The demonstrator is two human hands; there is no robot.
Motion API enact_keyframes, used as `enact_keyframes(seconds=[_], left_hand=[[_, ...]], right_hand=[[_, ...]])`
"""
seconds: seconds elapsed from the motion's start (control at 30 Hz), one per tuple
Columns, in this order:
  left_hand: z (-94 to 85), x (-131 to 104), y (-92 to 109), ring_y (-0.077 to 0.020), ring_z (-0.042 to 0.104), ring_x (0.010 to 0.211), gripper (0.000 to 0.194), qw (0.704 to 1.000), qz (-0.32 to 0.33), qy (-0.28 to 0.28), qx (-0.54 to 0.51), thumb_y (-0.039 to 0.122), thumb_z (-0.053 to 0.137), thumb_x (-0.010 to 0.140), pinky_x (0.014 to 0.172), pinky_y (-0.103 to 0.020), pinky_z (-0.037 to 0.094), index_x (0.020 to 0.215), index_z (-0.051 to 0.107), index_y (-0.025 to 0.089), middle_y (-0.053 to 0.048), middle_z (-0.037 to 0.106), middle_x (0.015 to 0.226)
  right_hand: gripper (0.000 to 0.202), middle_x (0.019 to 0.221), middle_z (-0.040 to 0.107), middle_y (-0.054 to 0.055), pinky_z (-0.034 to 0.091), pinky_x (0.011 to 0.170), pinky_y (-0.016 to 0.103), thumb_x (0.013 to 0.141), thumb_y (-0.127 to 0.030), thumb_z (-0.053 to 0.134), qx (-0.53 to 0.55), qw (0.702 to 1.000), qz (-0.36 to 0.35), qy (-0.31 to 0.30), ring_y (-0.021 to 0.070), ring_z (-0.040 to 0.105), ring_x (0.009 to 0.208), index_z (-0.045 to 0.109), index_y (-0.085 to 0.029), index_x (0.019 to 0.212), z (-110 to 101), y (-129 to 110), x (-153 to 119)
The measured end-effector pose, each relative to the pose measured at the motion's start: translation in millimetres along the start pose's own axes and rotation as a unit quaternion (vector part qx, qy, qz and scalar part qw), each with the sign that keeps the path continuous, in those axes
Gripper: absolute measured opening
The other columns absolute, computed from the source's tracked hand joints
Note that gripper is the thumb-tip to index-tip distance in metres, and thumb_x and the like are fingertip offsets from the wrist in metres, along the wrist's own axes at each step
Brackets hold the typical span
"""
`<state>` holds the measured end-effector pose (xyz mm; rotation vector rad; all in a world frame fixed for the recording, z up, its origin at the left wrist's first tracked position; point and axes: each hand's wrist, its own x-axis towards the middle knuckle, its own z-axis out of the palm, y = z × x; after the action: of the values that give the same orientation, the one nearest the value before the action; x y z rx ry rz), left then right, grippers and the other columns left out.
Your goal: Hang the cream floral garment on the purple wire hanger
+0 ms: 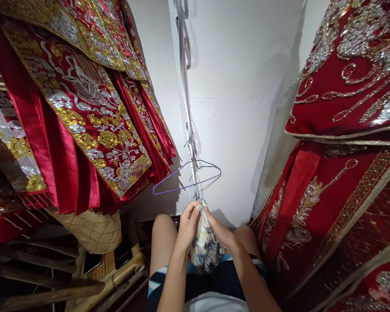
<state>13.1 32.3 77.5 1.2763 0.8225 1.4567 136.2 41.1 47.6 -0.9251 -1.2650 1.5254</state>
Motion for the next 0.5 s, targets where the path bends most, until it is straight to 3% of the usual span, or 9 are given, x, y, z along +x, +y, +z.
enact_keyframes(seconds=[0.07, 0.13, 0.2, 0.23, 0.3, 0.37, 0.43, 0.5], left_hand=[[-11.0, 1.1, 6.1, -0.0243, 0.056, 0.111, 0.024, 1.000, 0.017, 0.004, 0.023, 0.043, 0.066, 0.085, 0.091, -0.029, 0.044, 0.084, 0.064, 0.019, -0.009, 0.063, 0.116], [-25.4, -0.9, 10.5, -0.0265, 0.054, 0.119, 0.024, 0.999, -0.008, -0.034, 0.013, 0.045, 0.067, 0.083, 0.093, -0.031, 0.045, 0.089, 0.065, 0.021, -0.009, 0.061, 0.125], [-41.3, -7.5, 12.2, -0.0266, 0.061, 0.108, 0.031, 0.991, -0.075, -0.112, 0.006, 0.048, 0.067, 0.082, 0.087, -0.034, 0.049, 0.100, 0.066, 0.023, -0.010, 0.066, 0.114], [-49.4, -12.4, 11.9, -0.0262, 0.064, 0.099, 0.036, 0.981, -0.111, -0.160, 0.019, 0.048, 0.069, 0.080, 0.083, -0.035, 0.050, 0.105, 0.067, 0.023, -0.010, 0.068, 0.104], [-65.3, -23.7, 9.5, -0.0242, 0.064, 0.083, 0.036, 0.952, -0.163, -0.246, 0.082, 0.041, 0.076, 0.073, 0.078, -0.035, 0.052, 0.102, 0.070, 0.020, -0.007, 0.069, 0.087], [-80.5, -33.9, 6.6, -0.0213, 0.061, 0.072, 0.023, 0.924, -0.182, -0.293, 0.168, 0.028, 0.077, 0.068, 0.072, -0.032, 0.051, 0.088, 0.073, 0.017, -0.003, 0.068, 0.076], [-94.8, -39.5, 5.4, -0.0192, 0.057, 0.067, 0.009, 0.910, -0.174, -0.283, 0.249, 0.017, 0.067, 0.068, 0.068, -0.029, 0.049, 0.076, 0.071, 0.017, -0.001, 0.066, 0.071], [-108.4, -38.2, 7.4, -0.0193, 0.056, 0.066, 0.015, 0.904, -0.143, -0.246, 0.320, 0.011, 0.056, 0.068, 0.070, -0.029, 0.047, 0.069, 0.068, 0.019, 0.000, 0.065, 0.068]], right_hand=[[0.045, 0.092, 0.071, 0.007, 0.050, 0.085, 0.035, 0.087, -0.064, 0.052, -0.015, 0.997, 0.024, -0.069, 0.0236, 0.064, 0.100, 0.069, -0.023, 0.096, 2.3, -13.5, -6.5], [0.039, 0.090, 0.069, 0.005, 0.048, 0.082, 0.032, 0.081, -0.057, 0.065, -0.039, 0.985, 0.039, -0.162, 0.0218, 0.064, 0.092, 0.068, -0.021, 0.095, -0.1, -29.8, -9.5], [0.034, 0.085, 0.067, 0.002, 0.046, 0.075, 0.029, 0.071, -0.042, 0.078, -0.071, 0.969, 0.020, -0.235, 0.0193, 0.061, 0.082, 0.068, -0.018, 0.094, -5.1, -46.9, -8.7], [0.031, 0.080, 0.066, 0.001, 0.045, 0.071, 0.027, 0.067, -0.033, 0.080, -0.092, 0.966, -0.002, -0.243, 0.0180, 0.060, 0.076, 0.067, -0.017, 0.091, -8.3, -54.9, -6.8], [0.017, 0.071, 0.062, -0.001, 0.042, 0.064, 0.026, 0.065, -0.020, 0.075, -0.146, 0.969, -0.064, -0.189, 0.0165, 0.057, 0.069, 0.066, -0.017, 0.080, -15.5, -68.0, 0.0], [0.003, 0.069, 0.062, 0.000, 0.042, 0.065, 0.027, 0.069, -0.017, 0.066, -0.193, 0.967, -0.138, -0.095, 0.0182, 0.058, 0.070, 0.064, -0.017, 0.072, -22.4, -75.8, 11.3], [0.011, 0.084, 0.068, 0.003, 0.045, 0.075, 0.030, 0.072, -0.017, 0.063, -0.211, 0.956, -0.205, -0.012, 0.0222, 0.062, 0.084, 0.069, -0.019, 0.082, -27.4, -77.3, 27.6], [0.033, 0.105, 0.069, 0.004, 0.044, 0.088, 0.033, 0.073, -0.018, 0.064, -0.211, 0.948, -0.235, 0.047, 0.0246, 0.061, 0.101, 0.069, -0.024, 0.105, -30.2, -72.5, 48.2]])
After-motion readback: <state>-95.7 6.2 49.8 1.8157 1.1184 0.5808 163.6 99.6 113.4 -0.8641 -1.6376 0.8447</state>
